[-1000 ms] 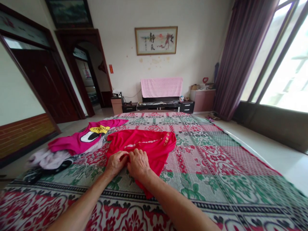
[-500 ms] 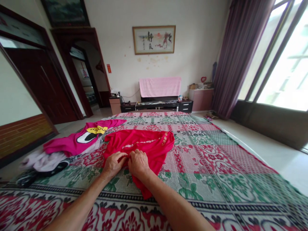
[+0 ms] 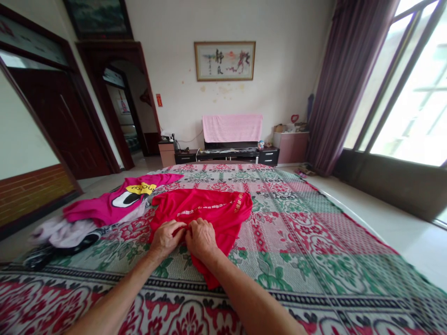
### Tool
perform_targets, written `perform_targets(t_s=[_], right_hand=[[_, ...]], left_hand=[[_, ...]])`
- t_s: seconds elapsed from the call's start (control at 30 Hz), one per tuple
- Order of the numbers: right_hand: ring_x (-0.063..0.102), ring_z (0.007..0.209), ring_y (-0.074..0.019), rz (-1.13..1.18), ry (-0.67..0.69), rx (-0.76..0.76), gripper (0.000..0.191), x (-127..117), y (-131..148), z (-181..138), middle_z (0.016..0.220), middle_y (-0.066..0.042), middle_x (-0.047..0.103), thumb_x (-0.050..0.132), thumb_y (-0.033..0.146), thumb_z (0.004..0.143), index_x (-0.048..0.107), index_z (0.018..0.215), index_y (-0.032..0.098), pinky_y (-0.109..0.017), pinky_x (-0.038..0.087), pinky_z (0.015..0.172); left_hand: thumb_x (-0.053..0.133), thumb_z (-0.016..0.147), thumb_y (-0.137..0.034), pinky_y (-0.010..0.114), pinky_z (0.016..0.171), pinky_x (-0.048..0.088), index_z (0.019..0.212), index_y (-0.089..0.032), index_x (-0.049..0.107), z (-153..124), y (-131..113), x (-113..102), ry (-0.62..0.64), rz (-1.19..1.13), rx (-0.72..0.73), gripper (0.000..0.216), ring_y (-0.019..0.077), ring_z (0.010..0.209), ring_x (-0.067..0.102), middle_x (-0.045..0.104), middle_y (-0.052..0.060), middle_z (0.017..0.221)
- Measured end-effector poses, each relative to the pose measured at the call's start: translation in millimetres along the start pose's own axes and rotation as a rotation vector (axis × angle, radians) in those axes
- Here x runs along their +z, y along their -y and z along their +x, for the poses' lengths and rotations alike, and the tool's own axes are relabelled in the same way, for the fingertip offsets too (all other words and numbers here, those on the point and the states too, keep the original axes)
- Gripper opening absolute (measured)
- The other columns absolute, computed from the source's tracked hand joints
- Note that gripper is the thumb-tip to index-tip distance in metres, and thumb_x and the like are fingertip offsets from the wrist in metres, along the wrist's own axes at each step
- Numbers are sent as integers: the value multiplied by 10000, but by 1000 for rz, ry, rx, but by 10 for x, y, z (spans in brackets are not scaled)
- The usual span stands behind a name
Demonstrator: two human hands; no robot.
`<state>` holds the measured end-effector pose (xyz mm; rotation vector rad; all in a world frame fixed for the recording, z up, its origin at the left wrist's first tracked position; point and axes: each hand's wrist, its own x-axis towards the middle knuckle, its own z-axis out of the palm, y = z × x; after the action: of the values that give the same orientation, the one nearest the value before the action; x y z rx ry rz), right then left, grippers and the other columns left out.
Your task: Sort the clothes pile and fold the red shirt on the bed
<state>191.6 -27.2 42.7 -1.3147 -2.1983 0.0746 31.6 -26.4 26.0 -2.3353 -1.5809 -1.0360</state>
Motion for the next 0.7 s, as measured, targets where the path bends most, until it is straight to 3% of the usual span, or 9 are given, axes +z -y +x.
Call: perform_targets(t_s=[0.43,0.57,0.7], right_hand=[[539,800,-167,41,-16,-20,146,-3,-38,-61,850,-46,612,495,186,769,605,864,185,-266,376,732],[559,753,-157,123,-84,8,174,-14,-81,-44,793,-38,624,471,159,753,613,851,180,-247,392,706],[556,607,-142,300,-206,168,210,-75,-262,30,665,-11,620,432,207,773,622,859,179,-231,400,614]], left_hand=[[435,686,-74,365,827,503,958,-159,705,-4,24,-19,11,18,2,393,215,823,636,704,75,861],[419,704,-75,343,872,502,1011,-174,686,17,60,-38,-82,-17,-52,419,198,880,649,715,66,935],[441,745,-135,317,909,494,1061,-188,655,38,146,-56,-201,-130,-151,385,188,958,650,709,66,1025]])
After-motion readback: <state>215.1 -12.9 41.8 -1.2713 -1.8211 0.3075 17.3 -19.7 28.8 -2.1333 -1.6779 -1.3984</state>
